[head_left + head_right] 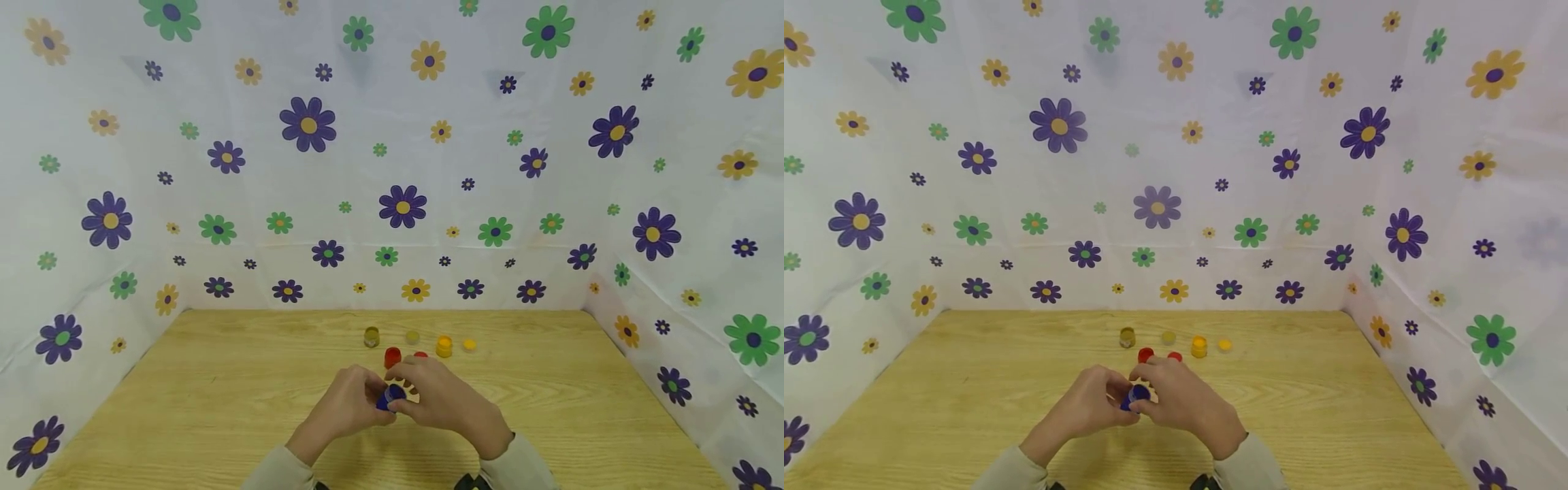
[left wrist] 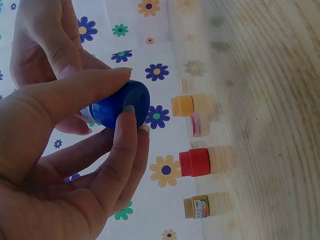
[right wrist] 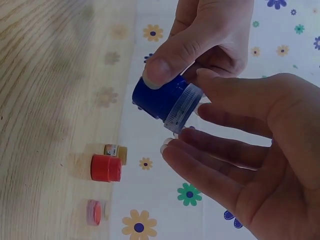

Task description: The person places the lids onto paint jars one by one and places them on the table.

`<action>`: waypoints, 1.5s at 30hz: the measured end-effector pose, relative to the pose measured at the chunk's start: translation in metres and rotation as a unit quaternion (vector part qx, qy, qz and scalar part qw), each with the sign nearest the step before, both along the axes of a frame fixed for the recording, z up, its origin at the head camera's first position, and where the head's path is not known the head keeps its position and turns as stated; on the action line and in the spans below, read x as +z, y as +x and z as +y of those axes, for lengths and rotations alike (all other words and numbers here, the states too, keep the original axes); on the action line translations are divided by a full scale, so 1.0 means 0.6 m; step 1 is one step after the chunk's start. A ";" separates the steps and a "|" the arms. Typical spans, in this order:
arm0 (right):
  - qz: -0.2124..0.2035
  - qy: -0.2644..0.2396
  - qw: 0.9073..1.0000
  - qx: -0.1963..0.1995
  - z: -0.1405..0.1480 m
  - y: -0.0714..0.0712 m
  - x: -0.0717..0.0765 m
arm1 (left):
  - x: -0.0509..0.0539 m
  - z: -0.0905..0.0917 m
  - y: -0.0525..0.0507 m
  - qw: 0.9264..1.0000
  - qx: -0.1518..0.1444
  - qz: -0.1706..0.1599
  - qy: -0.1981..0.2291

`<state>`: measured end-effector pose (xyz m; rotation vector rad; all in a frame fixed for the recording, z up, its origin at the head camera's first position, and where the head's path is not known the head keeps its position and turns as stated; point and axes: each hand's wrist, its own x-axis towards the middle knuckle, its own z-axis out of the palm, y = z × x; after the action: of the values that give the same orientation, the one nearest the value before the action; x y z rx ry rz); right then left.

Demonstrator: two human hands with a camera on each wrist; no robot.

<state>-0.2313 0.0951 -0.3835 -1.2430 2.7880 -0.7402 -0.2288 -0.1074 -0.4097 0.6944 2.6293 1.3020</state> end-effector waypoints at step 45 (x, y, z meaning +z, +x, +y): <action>-0.016 0.002 1.000 0.010 -0.005 -0.001 -0.001 | -0.001 0.001 0.006 1.000 -0.010 -0.002 -0.003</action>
<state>-0.2317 0.0921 -0.3842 -1.2452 2.7458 -0.7465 -0.2253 -0.1067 -0.4105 0.7150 2.6134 1.2893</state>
